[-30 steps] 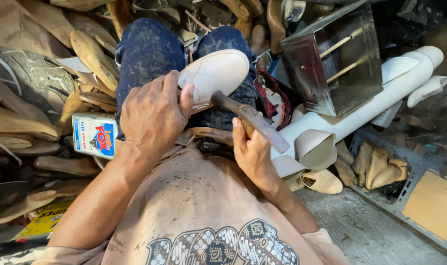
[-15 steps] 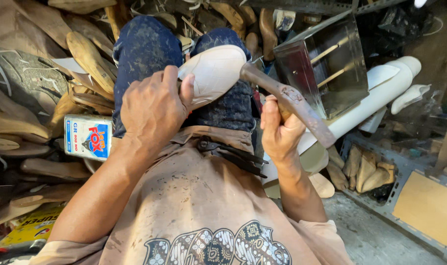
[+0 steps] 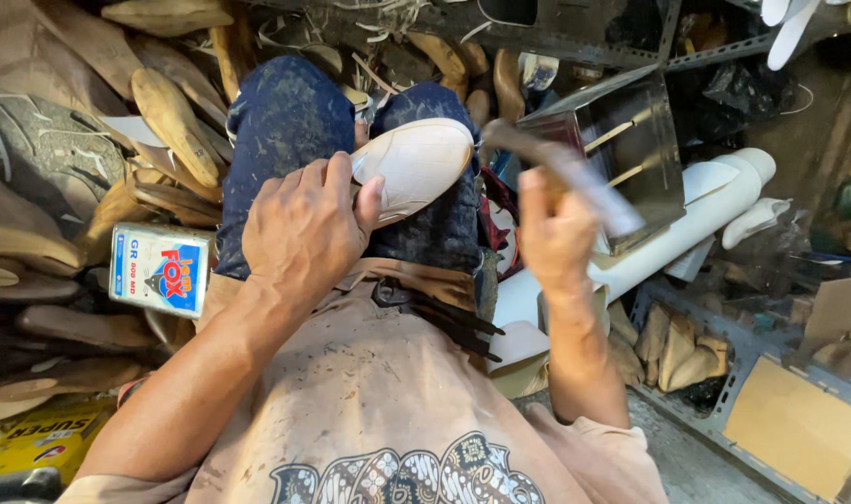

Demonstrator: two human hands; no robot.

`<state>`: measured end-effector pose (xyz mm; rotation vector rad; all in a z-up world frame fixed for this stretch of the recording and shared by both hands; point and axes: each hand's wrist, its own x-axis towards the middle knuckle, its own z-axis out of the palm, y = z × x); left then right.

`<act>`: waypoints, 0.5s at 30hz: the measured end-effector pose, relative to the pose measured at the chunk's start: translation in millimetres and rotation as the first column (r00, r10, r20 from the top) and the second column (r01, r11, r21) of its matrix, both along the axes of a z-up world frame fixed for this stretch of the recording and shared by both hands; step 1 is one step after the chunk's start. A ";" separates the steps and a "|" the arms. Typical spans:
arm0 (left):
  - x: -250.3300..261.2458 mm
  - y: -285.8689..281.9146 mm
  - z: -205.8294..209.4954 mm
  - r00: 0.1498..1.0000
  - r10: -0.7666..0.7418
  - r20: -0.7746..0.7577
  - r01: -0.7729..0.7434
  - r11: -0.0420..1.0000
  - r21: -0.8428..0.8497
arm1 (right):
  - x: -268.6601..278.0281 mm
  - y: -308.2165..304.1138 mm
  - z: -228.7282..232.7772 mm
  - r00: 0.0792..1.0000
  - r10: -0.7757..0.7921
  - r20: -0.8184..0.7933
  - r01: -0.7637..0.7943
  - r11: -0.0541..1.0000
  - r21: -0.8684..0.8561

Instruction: The person sits on the floor and uses a hammer to tap the sole of a beige slip-on shoe, likely to attach or secure the sole. They repeatedly tap different areas of the shoe's bottom and sides, then inspect the shoe by turning it over and checking the interior.

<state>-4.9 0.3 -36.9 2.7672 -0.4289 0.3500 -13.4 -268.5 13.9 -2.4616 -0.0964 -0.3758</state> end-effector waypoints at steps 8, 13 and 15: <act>0.6 1.9 -2.2 1.000 -0.007 0.024 0.007 1.000 0.022 | 15.8 -15.0 -4.3 0.967 -0.001 -0.257 0.048 0.983 0.176; -2.0 0.9 -3.9 1.000 -0.004 0.002 0.004 1.000 0.030 | 26.8 -11.8 14.2 0.962 -0.012 -0.274 0.051 0.989 0.136; -3.0 1.2 -4.2 1.000 -0.027 0.005 0.027 0.999 0.032 | 32.1 -19.1 23.1 0.938 0.085 -0.336 -0.101 0.994 -0.030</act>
